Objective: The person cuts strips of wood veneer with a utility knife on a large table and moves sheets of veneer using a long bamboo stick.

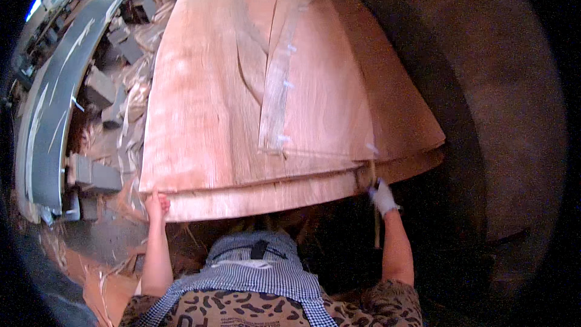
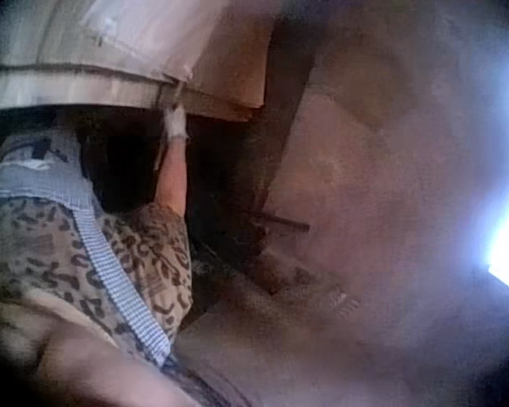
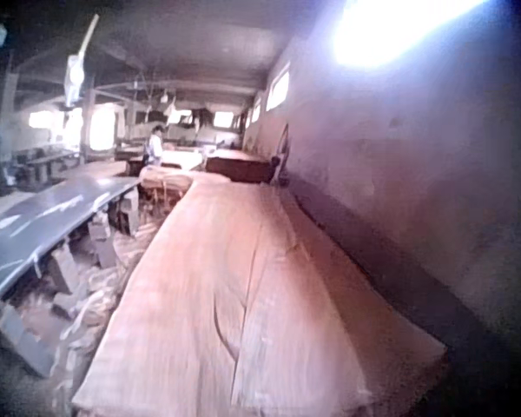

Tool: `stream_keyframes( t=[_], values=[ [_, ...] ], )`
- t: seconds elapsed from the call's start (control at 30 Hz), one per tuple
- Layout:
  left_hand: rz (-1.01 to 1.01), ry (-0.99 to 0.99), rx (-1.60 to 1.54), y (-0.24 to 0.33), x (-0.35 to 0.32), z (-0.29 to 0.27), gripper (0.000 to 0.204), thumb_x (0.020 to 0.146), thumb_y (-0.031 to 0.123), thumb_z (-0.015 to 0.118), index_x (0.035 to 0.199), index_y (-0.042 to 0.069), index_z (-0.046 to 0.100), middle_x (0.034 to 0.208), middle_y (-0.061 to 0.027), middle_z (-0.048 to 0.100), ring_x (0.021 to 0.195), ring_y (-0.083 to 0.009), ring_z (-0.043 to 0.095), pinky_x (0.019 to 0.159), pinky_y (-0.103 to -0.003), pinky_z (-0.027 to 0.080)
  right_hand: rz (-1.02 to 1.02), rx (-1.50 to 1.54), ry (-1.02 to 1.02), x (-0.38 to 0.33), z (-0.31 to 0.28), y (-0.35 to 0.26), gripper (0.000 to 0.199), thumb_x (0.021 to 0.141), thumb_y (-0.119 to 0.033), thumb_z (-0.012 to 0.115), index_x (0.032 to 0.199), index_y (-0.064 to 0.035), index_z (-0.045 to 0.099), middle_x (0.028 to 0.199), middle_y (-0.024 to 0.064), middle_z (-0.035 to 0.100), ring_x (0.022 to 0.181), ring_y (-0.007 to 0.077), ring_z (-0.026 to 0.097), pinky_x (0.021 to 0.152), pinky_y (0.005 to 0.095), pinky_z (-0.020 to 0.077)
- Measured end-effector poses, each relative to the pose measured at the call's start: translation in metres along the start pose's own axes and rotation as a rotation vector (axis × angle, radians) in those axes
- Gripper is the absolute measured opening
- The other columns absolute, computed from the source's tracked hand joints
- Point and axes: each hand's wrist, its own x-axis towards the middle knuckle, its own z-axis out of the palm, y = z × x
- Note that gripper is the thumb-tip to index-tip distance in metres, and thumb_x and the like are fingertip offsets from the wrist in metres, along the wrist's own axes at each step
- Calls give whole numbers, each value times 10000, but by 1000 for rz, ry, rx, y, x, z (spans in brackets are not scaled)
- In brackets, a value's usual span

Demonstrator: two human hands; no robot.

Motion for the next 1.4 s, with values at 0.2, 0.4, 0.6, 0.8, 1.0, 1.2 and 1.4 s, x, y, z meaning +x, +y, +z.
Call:
stream_keyframes(
  t=[0.2, 0.4, 0.6, 0.8, 1.0, 1.2, 1.4],
  values=[
    [756, -140, 398, 47, -43, 82, 164, 818, 116, 509, 916, 21, 601, 884, -138, 608, 817, -269, 578, 749, -340, 445, 43, -98, -892, -130, -4, 39, 236, 732, -234, 629, 862, -37, 623, 785, 84, 621, 736, 206, 557, 699, 330, 455],
    [920, -322, 1066, 24, -60, 147, 598, 779, 314, 574, 1306, 118, 370, 1389, -115, 258, 1290, -344, 177, 1038, -500, 145, 6, 337, -602, -111, 66, 14, 102, 756, -104, 605, 799, -11, 600, 694, 78, 628, 603, 174, 583, 612, 307, 482],
    [834, -350, 1195, 9, -46, 155, 615, 801, 365, 532, 1337, 146, 324, 1436, -97, 172, 1324, -340, 94, 1049, -527, 77, 110, 459, 298, -93, 93, -16, 202, 710, -155, 681, 790, 9, 594, 571, 41, 555, 466, 117, 478, 443, 282, 400],
    [649, -397, 1311, 31, -50, 147, 630, 818, 352, 516, 1367, 179, 260, 1451, -77, 130, 1330, -345, 72, 1048, -541, 79, 128, 57, 573, -60, -37, 51, 279, 711, -206, 698, 818, 37, 613, 736, 137, 626, 616, 215, 550, 603, 342, 450],
    [515, -384, 1470, 46, -57, 156, 634, 811, 320, 535, 1363, 175, 259, 1447, -80, 144, 1315, -362, 132, 1015, -557, 203, 444, -410, 567, -27, -92, 127, 289, 751, -288, 656, 936, -68, 631, 828, 142, 647, 735, 282, 618, 653, 369, 491],
    [497, -341, 1484, 44, -50, 163, 641, 782, 299, 560, 1347, 167, 289, 1428, -97, 196, 1291, -367, 203, 1022, -492, 250, 516, -449, 345, 20, -98, 198, 337, 818, -287, 555, 1082, -79, 573, 981, 147, 618, 869, 286, 596, 722, 394, 492],
    [615, -308, 1555, 36, -35, 151, 614, 722, 222, 587, 1280, 77, 374, 1353, -158, 322, 1226, -355, 328, 1014, -420, 297, 333, -427, 422, 16, -177, 152, 324, 835, -328, 549, 970, -40, 612, 826, 132, 646, 712, 296, 604, 635, 374, 473]
  ],
)
